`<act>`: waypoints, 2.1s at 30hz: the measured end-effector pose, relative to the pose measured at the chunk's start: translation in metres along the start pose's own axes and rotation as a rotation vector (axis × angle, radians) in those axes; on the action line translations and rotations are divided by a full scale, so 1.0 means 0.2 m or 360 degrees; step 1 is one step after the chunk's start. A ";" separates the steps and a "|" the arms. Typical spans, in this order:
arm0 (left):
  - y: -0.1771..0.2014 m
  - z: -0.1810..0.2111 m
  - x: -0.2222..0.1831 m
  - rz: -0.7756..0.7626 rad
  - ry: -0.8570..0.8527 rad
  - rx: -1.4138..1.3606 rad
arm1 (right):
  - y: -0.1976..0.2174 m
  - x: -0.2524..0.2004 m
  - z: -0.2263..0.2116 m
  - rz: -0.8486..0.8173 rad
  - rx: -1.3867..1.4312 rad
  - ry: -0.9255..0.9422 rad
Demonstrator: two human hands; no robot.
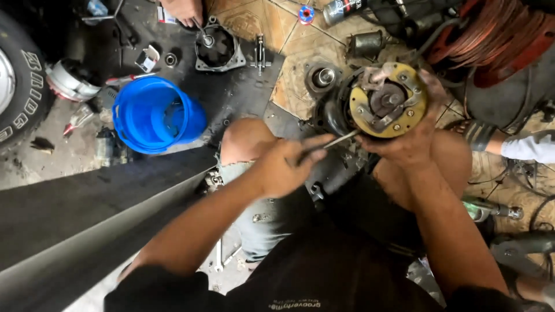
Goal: A person is sitting on the floor of a workshop, assembling the internal components of a starter motor, including the brush holder and armature, using a screwdriver.
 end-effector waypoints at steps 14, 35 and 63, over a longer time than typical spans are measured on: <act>-0.08 -0.42 0.25 -0.0032 -0.0736 0.0959 | -0.01 0.06 -0.01 -0.0094 0.0641 0.0041; -0.13 0.14 -0.01 0.0515 -0.0212 0.1828 | 0.02 -0.01 0.08 0.0047 0.0117 -0.0141; -0.32 -0.97 0.69 0.0853 0.0746 0.1214 | -0.31 -0.13 0.77 0.0446 0.1861 -0.2077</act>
Point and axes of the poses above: each hand's wrist, its own x-axis towards the middle knuckle, its own y-axis out of the back of the hand, z = x × y, the point moved 10 cm from there along x, towards the middle knuckle, and after that the axes turned 2 degrees about -z, right-handed, at the moved point
